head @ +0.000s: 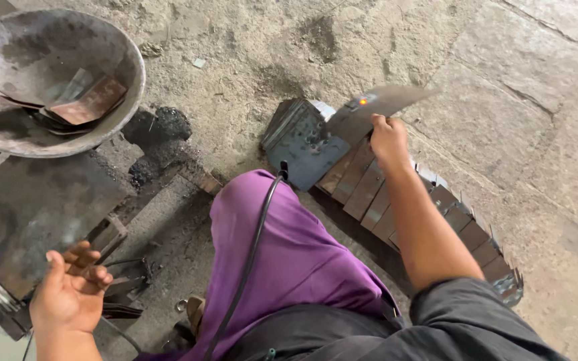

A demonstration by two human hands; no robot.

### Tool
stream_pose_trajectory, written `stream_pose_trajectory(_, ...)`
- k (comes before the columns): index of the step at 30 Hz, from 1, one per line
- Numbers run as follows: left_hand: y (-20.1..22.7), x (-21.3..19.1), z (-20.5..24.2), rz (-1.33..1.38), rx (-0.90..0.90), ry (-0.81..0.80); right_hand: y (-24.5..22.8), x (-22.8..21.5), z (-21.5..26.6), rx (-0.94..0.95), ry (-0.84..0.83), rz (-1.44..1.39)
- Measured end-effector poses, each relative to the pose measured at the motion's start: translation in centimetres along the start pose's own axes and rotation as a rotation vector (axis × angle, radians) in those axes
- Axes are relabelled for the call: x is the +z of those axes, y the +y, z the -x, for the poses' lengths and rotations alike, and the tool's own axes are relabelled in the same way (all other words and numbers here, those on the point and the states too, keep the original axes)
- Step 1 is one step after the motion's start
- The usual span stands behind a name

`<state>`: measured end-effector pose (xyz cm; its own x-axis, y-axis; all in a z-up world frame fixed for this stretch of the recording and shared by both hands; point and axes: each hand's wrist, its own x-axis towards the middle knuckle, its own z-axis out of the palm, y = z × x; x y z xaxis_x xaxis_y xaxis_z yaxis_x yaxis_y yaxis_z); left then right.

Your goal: The person sits cross-legged on the floor and welds small metal pieces using a handheld welding tool. They pick up pieces from a bucket, place them on a metal stand, and weld them while sparks fly. The person repeats this process with multiple pieces.

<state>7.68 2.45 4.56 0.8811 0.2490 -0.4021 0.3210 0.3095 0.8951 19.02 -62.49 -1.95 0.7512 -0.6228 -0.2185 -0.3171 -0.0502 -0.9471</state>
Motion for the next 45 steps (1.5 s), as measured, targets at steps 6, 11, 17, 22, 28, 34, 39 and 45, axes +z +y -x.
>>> stream_pose_trajectory(6,-2.6,-4.1,0.3,0.011,-0.068,0.05,17.0,6.8,-7.6,0.44,0.192,-0.679)
stream_pose_trajectory(11,-5.5,-9.6,-1.0,0.037,-0.094,0.054,24.9,16.6,-2.1,0.632,-0.025,-0.919)
stream_pose_trajectory(17,-7.8,-13.6,-1.0,0.042,-0.067,0.096,26.3,20.2,1.9,0.841,-0.315,-0.872)
stream_pose_trajectory(22,-8.5,-15.3,-0.1,0.05,-0.082,0.138,25.1,21.5,2.5,0.863,-0.588,-0.68)
stream_pose_trajectory(28,-8.5,-16.3,1.4,0.049,-0.073,0.192,22.2,23.3,3.6,0.804,-0.712,-0.436)
stream_pose_trajectory(34,-8.7,-15.1,2.0,0.045,-0.079,0.206,20.9,21.8,4.5,0.698,-0.601,-0.358)
stream_pose_trajectory(39,-8.0,-13.0,2.5,0.099,-0.046,0.144,19.6,18.1,4.7,0.523,-0.49,-0.366)
stream_pose_trajectory(45,-6.0,-10.9,3.9,0.122,0.06,0.113,14.2,14.2,4.3,0.404,-0.407,-0.354)
